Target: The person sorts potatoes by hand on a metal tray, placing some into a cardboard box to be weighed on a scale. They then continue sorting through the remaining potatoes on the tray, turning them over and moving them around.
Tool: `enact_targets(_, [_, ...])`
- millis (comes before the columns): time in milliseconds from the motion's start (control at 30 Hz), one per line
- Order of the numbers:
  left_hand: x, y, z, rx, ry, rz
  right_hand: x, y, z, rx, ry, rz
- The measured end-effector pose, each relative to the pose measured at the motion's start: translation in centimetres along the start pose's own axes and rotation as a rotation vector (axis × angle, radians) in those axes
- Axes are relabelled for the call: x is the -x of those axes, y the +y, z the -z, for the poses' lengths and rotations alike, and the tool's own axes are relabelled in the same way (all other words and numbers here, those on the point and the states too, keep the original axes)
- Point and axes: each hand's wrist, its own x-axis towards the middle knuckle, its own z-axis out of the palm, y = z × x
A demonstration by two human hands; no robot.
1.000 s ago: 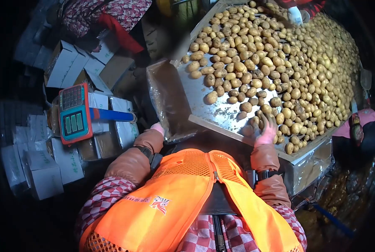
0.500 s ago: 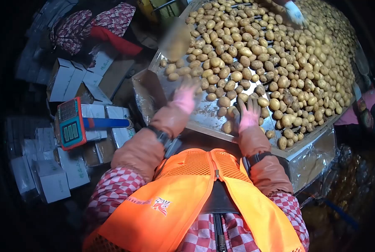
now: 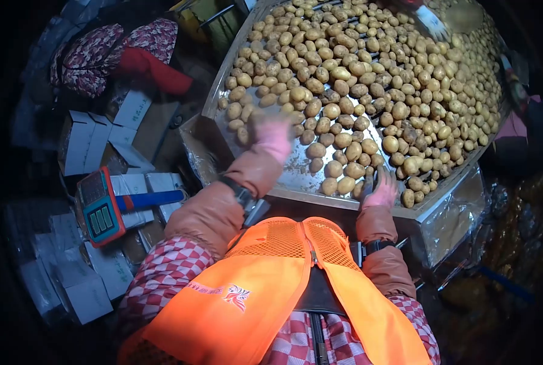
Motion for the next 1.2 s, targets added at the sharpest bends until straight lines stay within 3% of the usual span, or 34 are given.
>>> enact_targets(67, [-3.0, 2.9, -2.5, -0.100, 0.185, -0.348, -0.3, 0.1, 0.5, 0.009, -0.025, -0.026])
enact_targets(133, [-5.5, 6.1, -2.4, -0.025, 0.153, -0.506, -0.3, 0.5, 0.1, -0.007, -0.014, -0.035])
enact_targets(267, [-6.0, 3.9, -2.7, 0.080, 0.043, -0.467, -0.1, 1.0, -0.1, -0.014, -0.012, -0.053])
enact_targets(433, [-2.4, 0.7, -2.5, -0.157, 0.203, -0.195, -0.3, 1.4, -0.8, -0.038, 0.002, -0.034])
enact_targets(533, [-4.7, 3.8, -1.2, 0.039, 0.271, -0.265, -0.4, 1.1, -0.3, -0.047, -0.012, -0.026])
enact_targets(567, [-6.7, 4.8, -1.1, 0.128, 0.434, -0.452, -0.5, 1.2, -0.3, -0.042, -0.034, -0.029])
enact_targets(667, [-10.6, 8.4, -0.2, 0.120, 0.208, -0.290, -0.7, 0.7, 0.5, -0.020, -0.064, -0.037])
enact_targets(700, [-11.2, 8.3, -0.7, 0.101, 0.231, -0.388, -0.6, 0.9, 0.4, -0.036, -0.061, -0.035])
enact_targets(800, [-10.9, 8.8, -1.4, -0.041, 0.022, -0.332, -0.5, 1.1, -0.2, -0.008, -0.066, -0.042])
enact_targets(967, [-10.2, 9.4, 0.9, 0.053, -0.107, -0.226, -0.4, 1.2, 0.0, -0.050, -0.044, -0.066])
enact_targets(1067, [-9.1, 9.8, 4.1, 0.455, -0.187, -0.124, -0.8, 1.4, 0.1, -0.184, 0.032, -0.092])
enact_targets(1133, [-11.5, 7.5, -1.2, 0.552, -0.234, -0.575, -1.6, 0.8, 0.8, -0.315, 0.046, -0.161])
enact_targets(1167, [-8.5, 6.9, -1.3, 0.749, -0.080, -0.837, -2.2, 0.3, 0.7, -0.580, 0.025, -0.207])
enact_targets(1200, [-6.7, 7.0, -1.6, 0.923, -0.092, -0.915, -3.1, -1.4, 1.9, -0.786, -0.083, -0.270])
